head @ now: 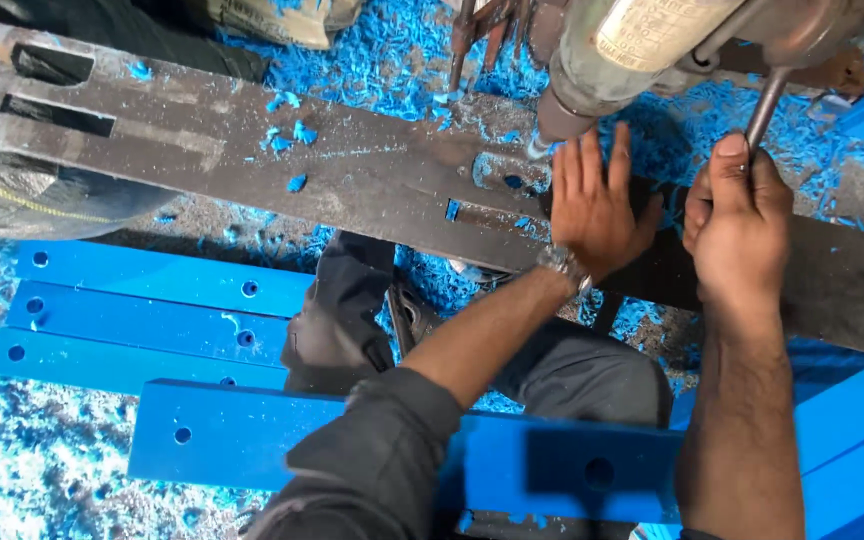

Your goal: Drilling holes into blue plastic industrial components and removing shavings.

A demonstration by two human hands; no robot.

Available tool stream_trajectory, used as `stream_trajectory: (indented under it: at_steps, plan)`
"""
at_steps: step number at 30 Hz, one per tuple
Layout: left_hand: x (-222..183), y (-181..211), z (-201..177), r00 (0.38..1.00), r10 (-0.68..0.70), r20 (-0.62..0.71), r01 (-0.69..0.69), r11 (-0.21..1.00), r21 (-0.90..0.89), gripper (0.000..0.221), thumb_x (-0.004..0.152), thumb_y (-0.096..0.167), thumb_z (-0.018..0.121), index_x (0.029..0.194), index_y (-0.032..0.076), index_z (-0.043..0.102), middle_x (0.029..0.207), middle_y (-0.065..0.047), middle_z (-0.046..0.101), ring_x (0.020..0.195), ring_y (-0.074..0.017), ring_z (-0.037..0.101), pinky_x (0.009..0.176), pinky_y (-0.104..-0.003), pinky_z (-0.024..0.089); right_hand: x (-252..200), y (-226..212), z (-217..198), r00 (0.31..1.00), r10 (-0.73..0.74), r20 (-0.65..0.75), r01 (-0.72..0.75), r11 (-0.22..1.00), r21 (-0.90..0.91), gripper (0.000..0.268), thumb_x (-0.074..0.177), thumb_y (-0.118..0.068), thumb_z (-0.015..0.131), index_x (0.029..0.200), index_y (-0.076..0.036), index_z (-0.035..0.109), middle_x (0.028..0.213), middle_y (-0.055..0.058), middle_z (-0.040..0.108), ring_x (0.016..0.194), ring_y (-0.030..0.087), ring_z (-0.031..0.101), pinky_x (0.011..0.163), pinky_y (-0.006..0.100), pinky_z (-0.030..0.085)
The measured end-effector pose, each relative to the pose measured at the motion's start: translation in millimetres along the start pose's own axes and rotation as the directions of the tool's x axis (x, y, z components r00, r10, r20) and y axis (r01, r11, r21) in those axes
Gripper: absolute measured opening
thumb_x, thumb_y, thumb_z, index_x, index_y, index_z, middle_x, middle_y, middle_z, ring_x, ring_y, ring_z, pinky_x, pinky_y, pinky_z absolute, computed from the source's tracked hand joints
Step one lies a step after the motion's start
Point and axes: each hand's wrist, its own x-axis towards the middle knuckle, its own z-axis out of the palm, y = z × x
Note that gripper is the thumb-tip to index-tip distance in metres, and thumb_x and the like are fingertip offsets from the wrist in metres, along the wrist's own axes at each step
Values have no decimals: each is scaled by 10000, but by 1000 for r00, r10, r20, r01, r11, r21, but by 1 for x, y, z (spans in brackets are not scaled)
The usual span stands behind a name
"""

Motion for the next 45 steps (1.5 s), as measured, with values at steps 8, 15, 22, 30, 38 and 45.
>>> stream_trajectory:
  at_steps: [8,15,22,30,38,45]
  plan:
    - [21,-4,122,969,-177,173,162,982,100,806,836,585,591,1476,111,473,1562,-240,406,1462,-441,324,1204,-673,187,3,12,-2,999,-18,-38,19,1000,22,355,1139,-420,533,897,-169,464,668,-68,399,506,44,354,426,245,256]
    - [-15,-1,32,628,584,514,-488,810,-324,483,916,409,632,1343,186,603,1447,-80,566,1440,-323,451,1247,-507,324,-2,12,-3,1000,-10,11,10,997,80,353,1142,-405,535,895,-166,455,656,-66,394,501,45,350,422,245,253]
    - [-25,-125,-126,423,805,417,-589,593,-549,444,957,305,682,1343,101,598,1453,-149,557,1398,-353,494,1213,-530,363,-1,16,-1,999,-37,-5,37,999,22,354,1146,-412,529,898,-170,460,657,-60,408,503,52,359,421,252,258]
    - [81,-185,-130,675,643,361,-619,761,-197,474,1053,253,637,1481,81,528,1570,-142,469,1473,-329,441,1228,-466,361,-2,16,0,999,-21,-32,22,999,41,337,1160,-417,539,939,-172,468,668,-53,395,505,62,344,427,261,235]
    - [91,-226,-92,552,575,604,-648,751,-122,574,1129,432,360,1598,102,385,1657,-127,337,1509,-331,342,1248,-495,221,-5,13,-1,999,-39,-6,40,999,15,390,1209,-434,537,973,-149,415,711,-26,402,541,75,348,448,269,238]
    - [91,-255,-197,834,250,492,-458,812,363,575,1098,461,408,1556,114,449,1648,-168,332,1510,-407,288,1221,-580,176,-1,19,-4,998,-58,-29,59,997,46,366,1213,-427,540,999,-148,437,690,-21,406,541,85,355,450,271,244]
